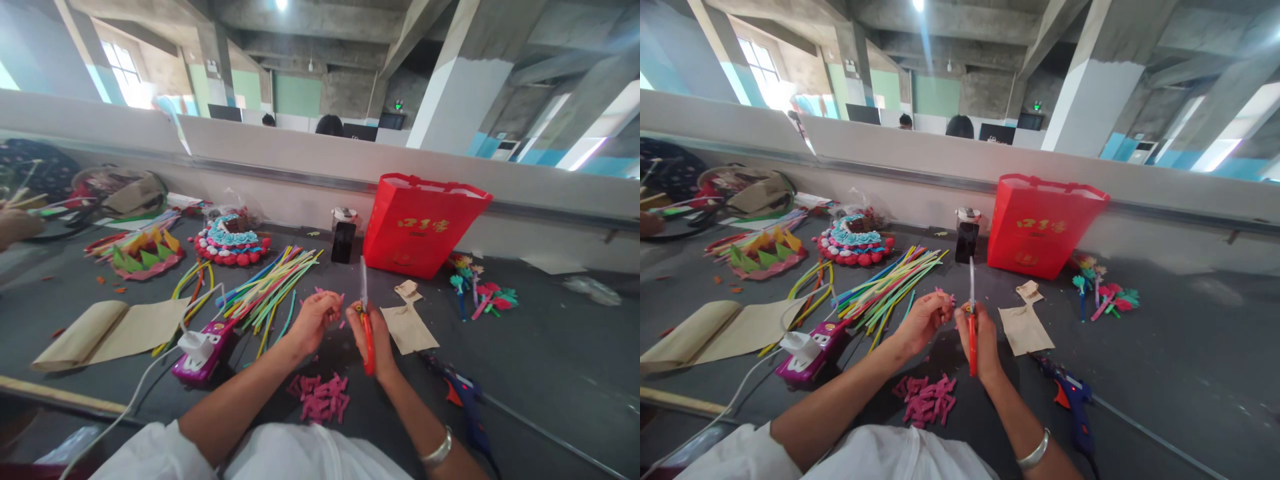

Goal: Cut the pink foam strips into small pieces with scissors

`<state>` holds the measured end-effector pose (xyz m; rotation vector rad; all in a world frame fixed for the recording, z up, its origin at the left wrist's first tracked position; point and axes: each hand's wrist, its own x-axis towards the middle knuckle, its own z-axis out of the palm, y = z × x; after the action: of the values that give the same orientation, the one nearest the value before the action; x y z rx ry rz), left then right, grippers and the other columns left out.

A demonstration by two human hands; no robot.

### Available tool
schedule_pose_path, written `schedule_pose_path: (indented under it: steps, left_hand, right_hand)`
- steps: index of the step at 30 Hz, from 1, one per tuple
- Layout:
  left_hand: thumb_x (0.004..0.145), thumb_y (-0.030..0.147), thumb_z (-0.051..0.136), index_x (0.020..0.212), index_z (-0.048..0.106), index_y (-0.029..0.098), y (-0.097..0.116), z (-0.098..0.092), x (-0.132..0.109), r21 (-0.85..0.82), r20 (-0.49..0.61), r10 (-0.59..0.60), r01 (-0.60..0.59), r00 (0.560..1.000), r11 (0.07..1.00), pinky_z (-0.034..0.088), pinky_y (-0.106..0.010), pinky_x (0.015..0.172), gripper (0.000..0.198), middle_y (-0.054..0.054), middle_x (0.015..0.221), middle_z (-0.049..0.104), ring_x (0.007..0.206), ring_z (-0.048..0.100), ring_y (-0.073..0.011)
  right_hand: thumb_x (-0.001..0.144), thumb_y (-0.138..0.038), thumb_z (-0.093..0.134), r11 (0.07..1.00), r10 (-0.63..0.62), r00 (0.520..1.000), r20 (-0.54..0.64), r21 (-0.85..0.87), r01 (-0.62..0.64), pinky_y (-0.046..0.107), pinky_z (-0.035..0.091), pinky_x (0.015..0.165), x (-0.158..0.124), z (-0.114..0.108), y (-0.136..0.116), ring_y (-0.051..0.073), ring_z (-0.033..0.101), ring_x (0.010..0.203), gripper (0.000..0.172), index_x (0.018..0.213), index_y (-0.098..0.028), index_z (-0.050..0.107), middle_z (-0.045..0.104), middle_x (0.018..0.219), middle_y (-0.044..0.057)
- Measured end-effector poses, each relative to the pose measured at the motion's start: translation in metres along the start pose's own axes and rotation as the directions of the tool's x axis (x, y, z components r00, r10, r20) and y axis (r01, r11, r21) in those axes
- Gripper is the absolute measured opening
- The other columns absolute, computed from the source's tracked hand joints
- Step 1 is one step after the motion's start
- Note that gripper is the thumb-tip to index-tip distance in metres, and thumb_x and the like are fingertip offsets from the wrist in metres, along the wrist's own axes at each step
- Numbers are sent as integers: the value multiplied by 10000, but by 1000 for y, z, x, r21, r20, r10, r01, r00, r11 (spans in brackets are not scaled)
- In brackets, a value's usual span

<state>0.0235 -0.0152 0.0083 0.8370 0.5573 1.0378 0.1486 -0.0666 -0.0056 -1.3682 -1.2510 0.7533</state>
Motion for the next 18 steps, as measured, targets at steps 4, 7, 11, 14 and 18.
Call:
schedule_pose_path:
  steps: [4,7,11,14,18]
  left_hand:
    - [664,221,653,630,597,158,3,0,3,-49,-94,99,-104,991,993,371,-216,573,92,26,607,501,567,458,-82]
    - [681,260,670,658,598,159,4,0,4,-75,-129,123,-134,984,988,376,-220,571,126,23,621,509,567,466,-84]
    - [701,273,667,686,596,162,3,2,2,-83,-130,139,-151,982,985,386,-217,584,133,23,628,532,573,482,-84]
    - [705,268,664,685,591,161,1,3,0,-101,-109,124,-135,986,986,390,-215,582,132,25,613,542,564,485,-84]
    - [723,282,665,690,591,155,-1,6,-2,-145,-87,96,-108,992,983,397,-213,584,151,21,610,554,564,495,-85]
  right_hand:
    - [874,-452,493,841,-137,987,90,-515,163,265,378,571,-5,1,-1,210,621,654,286,1034,-217,517,637,712,25]
    - [880,-440,483,732,-134,984,121,-657,181,255,334,543,-7,5,0,214,627,635,307,1085,-212,485,646,715,21]
    - [877,-438,486,670,-164,980,114,-716,195,243,300,531,-8,7,2,210,635,666,304,1082,-213,480,667,793,38]
    - [879,-422,485,665,-166,979,118,-720,200,244,290,528,-9,8,2,209,634,658,281,1072,-218,484,668,784,29]
    - [882,-408,470,671,-146,983,115,-719,184,245,287,521,-10,8,3,210,634,629,271,1070,-214,491,665,734,23]
